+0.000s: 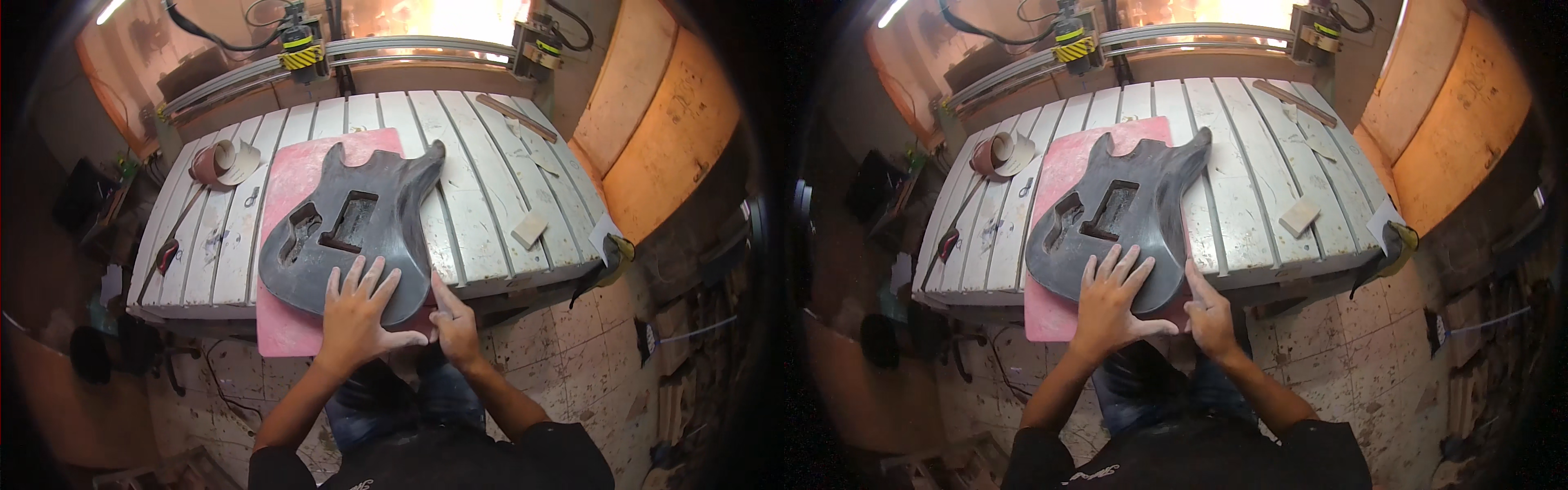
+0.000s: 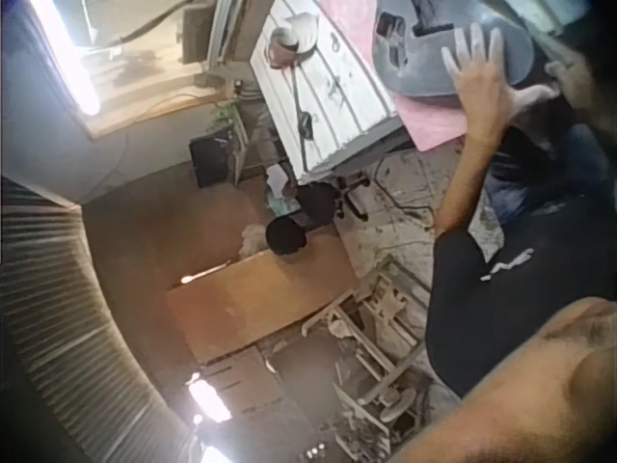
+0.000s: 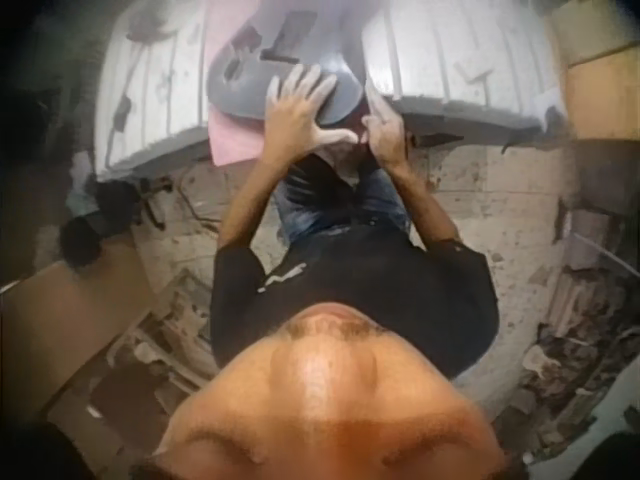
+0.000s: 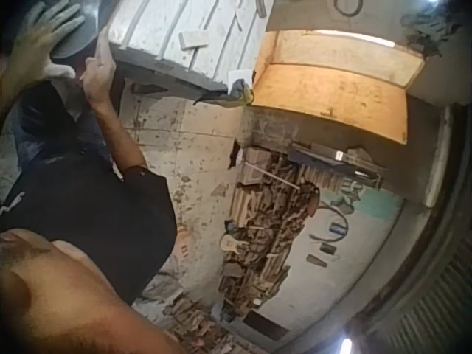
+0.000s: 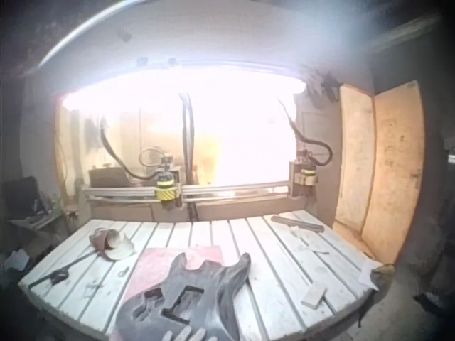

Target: The person sands the surface and edges of a guitar body with a small block of sandpaper.

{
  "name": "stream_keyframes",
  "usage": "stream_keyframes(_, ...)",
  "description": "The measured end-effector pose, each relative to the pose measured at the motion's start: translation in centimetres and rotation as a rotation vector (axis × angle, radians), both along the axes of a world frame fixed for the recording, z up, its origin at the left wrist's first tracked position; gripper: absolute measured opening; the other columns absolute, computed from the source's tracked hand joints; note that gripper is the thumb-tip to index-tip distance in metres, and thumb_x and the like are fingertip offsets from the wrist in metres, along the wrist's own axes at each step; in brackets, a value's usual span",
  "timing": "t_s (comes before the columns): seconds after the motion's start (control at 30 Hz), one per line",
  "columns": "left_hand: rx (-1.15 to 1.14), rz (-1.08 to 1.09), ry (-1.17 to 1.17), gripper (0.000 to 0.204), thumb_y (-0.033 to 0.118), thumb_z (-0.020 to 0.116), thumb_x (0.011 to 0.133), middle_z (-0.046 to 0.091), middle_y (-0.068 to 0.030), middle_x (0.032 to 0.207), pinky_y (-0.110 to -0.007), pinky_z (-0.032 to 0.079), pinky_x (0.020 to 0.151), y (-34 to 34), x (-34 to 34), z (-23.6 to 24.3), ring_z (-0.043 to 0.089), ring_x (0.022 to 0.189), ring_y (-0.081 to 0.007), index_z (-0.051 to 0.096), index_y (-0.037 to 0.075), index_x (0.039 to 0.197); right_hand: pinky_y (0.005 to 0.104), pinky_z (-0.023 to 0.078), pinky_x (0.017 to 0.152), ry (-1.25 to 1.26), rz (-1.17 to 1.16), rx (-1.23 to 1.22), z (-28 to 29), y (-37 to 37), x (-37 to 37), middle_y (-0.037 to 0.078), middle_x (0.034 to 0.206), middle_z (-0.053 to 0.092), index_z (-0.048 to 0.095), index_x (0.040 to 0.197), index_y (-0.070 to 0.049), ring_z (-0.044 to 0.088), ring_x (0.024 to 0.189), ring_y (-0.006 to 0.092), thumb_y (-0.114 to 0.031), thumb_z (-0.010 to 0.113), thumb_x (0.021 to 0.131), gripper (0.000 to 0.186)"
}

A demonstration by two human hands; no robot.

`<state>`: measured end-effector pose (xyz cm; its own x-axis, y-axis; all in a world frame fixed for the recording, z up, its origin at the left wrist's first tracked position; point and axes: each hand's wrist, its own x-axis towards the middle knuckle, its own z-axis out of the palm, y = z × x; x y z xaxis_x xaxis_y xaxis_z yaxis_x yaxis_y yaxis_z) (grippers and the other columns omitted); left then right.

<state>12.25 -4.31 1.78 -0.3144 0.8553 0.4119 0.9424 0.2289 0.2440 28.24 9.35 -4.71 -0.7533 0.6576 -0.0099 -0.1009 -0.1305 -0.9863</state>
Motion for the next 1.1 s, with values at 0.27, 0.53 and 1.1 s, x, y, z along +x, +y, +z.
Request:
stream_keyframes(0.27,0.001,0.239,-0.257,0.058,0.053,0.078,0.090,0.067,-0.0102,0.131,-0.054,0.042,0.114,-2.8,-7.5,1.4,0.059,0.126,-0.0353,0.074,0.009,0.126,0.0367,0.035,0.127,0.002,0.658,0.406,2.0,-0.4,-1.8,0.025,0.158,0.057,0.057,0.151,0.007,0.051,0.152,0.0299,0.004,0.048,0.083,0.068)
stream_keyframes(0.53,0.090,0.148,-0.041,0.035,0.039,0.074,0.097,0.071,-0.0081,0.127,-0.050,0.042,0.113,-1.4,-14.5,-1.1,0.056,0.130,-0.0325,0.079,0.012,0.118,0.0403,0.051,0.118,0.029,0.453,1.066,3.9,-2.2,-5.2,0.021,0.159,0.055,0.052,0.158,-0.005,0.053,0.149,0.0305,0.010,0.051,0.088,0.072)
stream_keyframes(1.1,0.000,0.166,-0.064,0.041,0.045,0.066,0.102,0.067,-0.0105,0.138,-0.059,0.029,0.128,-1.6,-13.8,-1.5,0.051,0.142,-0.0333,0.076,0.012,0.126,0.0414,0.052,0.115,-0.156,0.284,1.282,3.5,2.7,-8.8,0.021,0.156,0.057,0.059,0.155,-0.016,0.061,0.139,0.0355,0.009,0.049,0.096,0.065)
